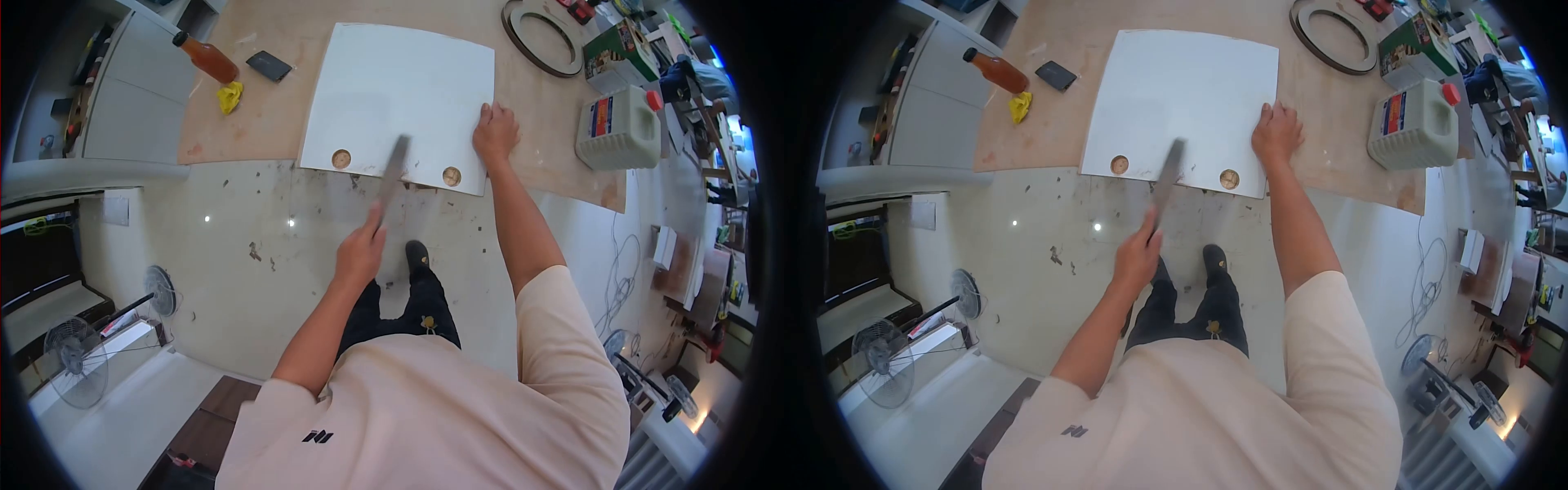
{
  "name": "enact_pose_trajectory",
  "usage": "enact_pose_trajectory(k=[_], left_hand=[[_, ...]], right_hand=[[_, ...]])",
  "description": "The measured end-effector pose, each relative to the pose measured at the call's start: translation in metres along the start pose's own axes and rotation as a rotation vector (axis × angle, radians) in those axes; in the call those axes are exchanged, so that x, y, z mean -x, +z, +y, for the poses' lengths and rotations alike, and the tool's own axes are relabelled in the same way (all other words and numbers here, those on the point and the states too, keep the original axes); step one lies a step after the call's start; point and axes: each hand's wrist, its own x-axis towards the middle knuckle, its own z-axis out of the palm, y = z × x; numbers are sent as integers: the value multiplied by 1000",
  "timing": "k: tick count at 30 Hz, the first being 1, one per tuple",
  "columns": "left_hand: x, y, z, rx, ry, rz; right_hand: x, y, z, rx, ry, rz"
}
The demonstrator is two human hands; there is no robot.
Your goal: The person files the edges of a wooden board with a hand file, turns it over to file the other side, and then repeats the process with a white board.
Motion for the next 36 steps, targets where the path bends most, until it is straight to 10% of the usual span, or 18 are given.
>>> enact_pose_trajectory(k=[23, 36], left_hand=[[-29, 6, 5, -64, -40, 19], [-4, 39, 61, -36, -73, -34]], right_hand=[[-1, -8, -5, 46, 31, -43], [-30, -20, 13, 150, -380, -162]])
